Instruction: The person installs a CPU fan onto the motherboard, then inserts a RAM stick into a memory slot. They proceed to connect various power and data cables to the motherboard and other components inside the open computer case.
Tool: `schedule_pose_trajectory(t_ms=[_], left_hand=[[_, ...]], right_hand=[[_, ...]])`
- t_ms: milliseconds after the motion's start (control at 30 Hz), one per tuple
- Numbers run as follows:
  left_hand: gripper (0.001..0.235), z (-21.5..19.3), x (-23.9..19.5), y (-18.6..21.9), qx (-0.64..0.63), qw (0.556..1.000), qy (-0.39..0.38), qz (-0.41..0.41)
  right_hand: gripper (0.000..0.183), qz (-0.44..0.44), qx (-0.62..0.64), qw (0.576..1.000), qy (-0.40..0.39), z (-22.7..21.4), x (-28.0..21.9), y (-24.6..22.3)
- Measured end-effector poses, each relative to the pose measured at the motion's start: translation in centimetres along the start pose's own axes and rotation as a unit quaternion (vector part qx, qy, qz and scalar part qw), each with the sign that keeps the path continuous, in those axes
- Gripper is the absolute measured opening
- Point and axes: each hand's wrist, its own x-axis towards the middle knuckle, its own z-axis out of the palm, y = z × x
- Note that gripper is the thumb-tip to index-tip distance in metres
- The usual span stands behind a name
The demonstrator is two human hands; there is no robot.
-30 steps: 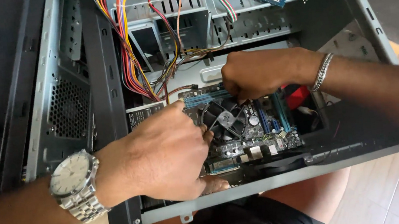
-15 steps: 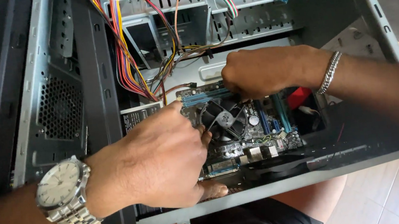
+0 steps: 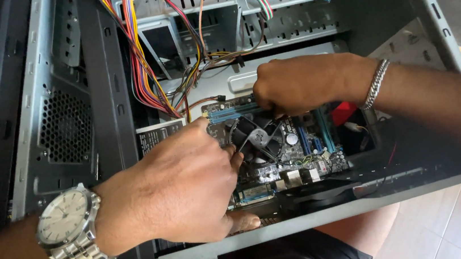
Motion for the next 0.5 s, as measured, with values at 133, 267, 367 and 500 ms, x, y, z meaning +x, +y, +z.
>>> schedule_pose_trajectory(t_ms=[133,267,367,500], left_hand=[[0.084,-0.5,0.0,0.0,-0.015,1.000,-0.018,0.001],[0.084,-1.7,0.0,0.1,-0.021,0.997,-0.070,-0.005],[0.087,-1.6,-0.2,0.3,-0.016,0.999,-0.049,-0.001],[0.080,-3.2,-0.4,0.5,-0.013,0.997,-0.076,-0.009]], right_hand=[[0.019,-0.021,-0.025,0.999,0.020,0.3,0.0,0.1],[0.013,-0.021,-0.032,0.999,0.012,0.3,0.2,0.2],[0.010,-0.018,-0.016,0.999,0.027,1.1,0.6,0.8],[0.014,0.004,-0.052,0.998,0.032,0.7,0.1,0.0]])
